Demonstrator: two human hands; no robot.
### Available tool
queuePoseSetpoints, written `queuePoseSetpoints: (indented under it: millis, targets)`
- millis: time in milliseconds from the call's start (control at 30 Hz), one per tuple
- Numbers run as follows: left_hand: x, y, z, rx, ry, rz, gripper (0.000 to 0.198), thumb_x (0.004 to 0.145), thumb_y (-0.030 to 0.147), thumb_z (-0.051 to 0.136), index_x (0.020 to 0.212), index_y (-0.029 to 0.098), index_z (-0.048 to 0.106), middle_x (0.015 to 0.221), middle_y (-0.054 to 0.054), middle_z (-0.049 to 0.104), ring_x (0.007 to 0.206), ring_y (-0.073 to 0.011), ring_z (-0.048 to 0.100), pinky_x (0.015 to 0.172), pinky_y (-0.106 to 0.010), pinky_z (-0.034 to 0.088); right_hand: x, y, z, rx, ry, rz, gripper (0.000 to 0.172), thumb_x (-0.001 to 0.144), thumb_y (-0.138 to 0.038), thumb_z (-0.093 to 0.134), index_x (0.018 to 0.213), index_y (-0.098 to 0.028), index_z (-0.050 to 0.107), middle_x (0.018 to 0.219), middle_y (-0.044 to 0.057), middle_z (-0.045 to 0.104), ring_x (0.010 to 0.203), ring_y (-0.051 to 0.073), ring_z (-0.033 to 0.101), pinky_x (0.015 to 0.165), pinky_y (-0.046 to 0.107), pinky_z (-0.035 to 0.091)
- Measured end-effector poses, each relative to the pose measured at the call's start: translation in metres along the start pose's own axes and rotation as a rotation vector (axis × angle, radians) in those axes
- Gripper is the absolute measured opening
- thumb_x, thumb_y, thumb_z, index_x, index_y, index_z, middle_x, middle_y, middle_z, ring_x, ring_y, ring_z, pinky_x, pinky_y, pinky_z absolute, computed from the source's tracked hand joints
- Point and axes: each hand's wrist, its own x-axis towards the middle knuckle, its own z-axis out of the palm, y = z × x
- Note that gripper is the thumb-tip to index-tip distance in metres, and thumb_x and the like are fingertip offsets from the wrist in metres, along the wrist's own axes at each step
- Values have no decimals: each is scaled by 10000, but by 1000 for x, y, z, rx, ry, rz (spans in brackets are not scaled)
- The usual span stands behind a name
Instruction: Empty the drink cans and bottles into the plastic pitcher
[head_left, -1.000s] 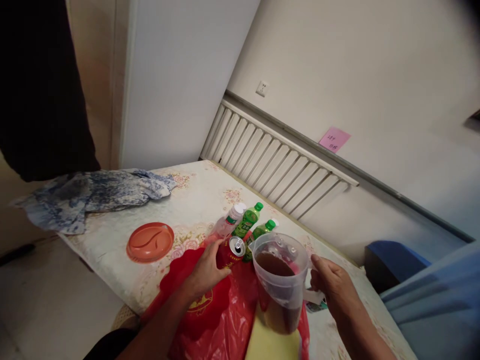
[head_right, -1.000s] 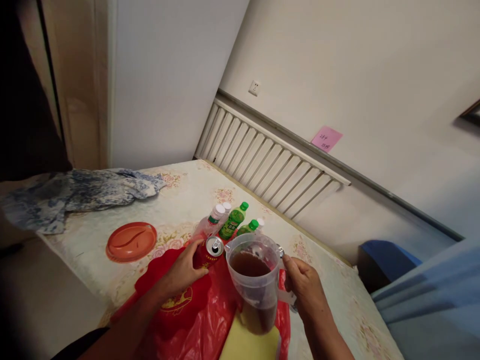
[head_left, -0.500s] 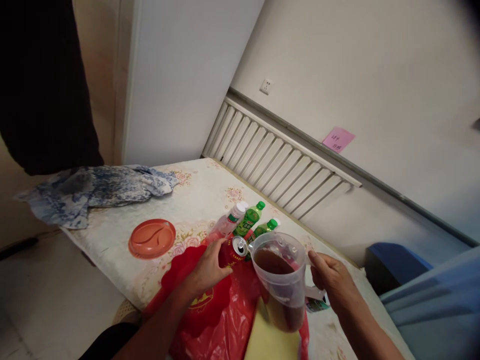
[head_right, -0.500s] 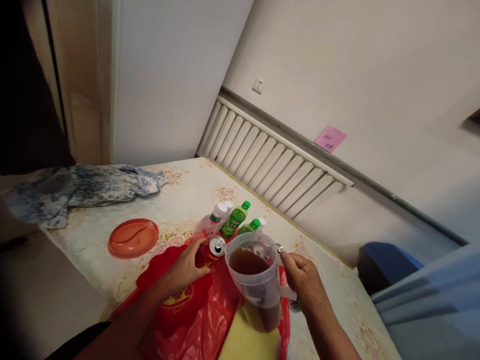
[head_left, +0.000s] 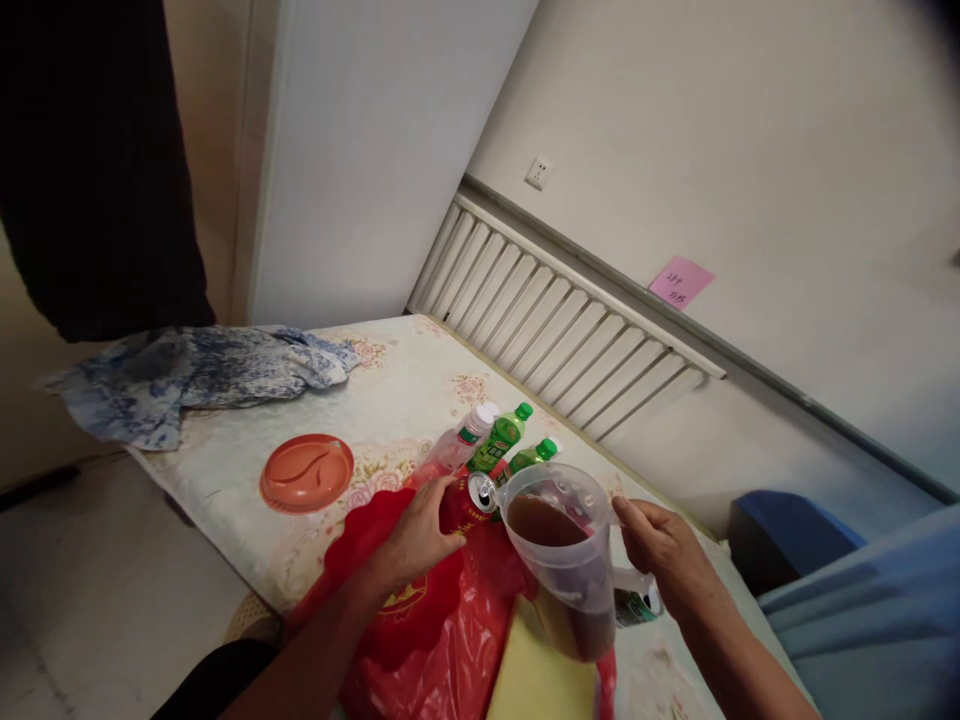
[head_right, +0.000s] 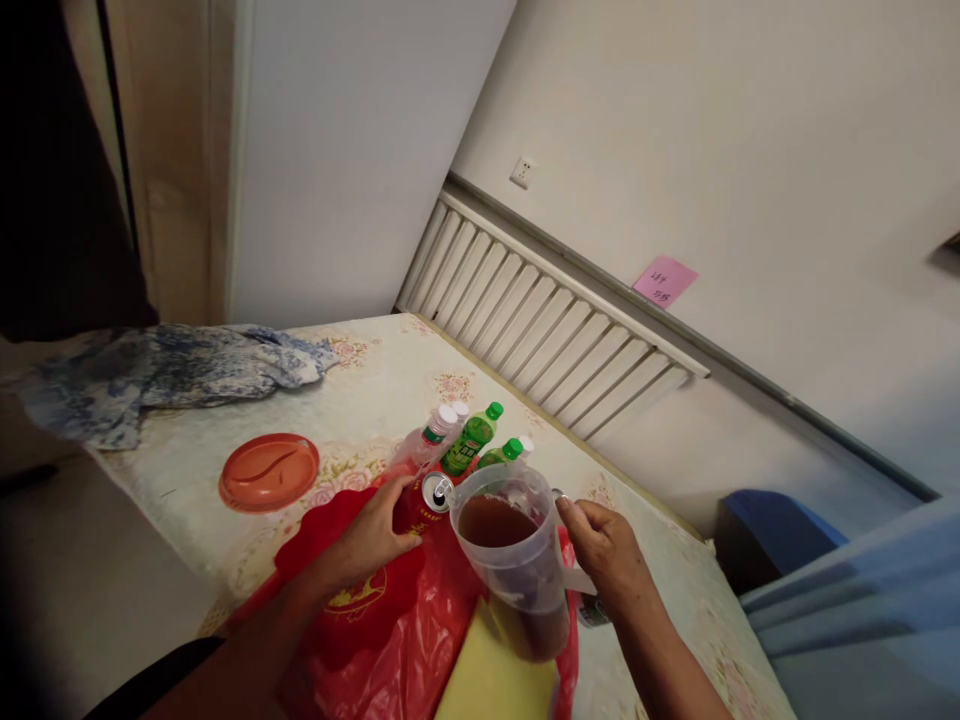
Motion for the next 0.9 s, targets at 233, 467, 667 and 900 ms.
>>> queuePoseSetpoints:
  millis: [233,467,667,900]
  targets:
    - [-1,3,-3,7,-11,-16,730,647,181,671,1324,300,422,1404,-44,541,1325,-202,471,1084,-276,352,4,-6,0,-83,-21,-33,510,835,-612,477,522,-237,331,453,-63,323,457,105,299,465,254,238]
    - [-1,5,-3,29,-30,-47,723,658,188,673,1328,288,423,1421,-38,524,1343,-210,454,1089,-266,345,5,-6,0,-109,-28,-37,510,836,-617,480,533,-233,338,464,-65,325,468,105,300,476,253,237]
    - [-2,8,-5,53,-45,-56,724,672,188,665,1341,303,414,1439,-30,510,1350,-202,446,1082,-265,344,5,-12,-1,-128,-24,-36,499,831,-602,479,528,-232,337,465,-61,323,464,105,295,468,256,235]
    - [-3,12,-7,22,-78,-97,729,678,182,655,1351,306,404,1475,-35,474,1383,-225,401,1115,-307,309,6,-15,0,-136,-17,-48,494,830,-583,489,518,-232,339,453,-57,326,453,103,295,454,254,233]
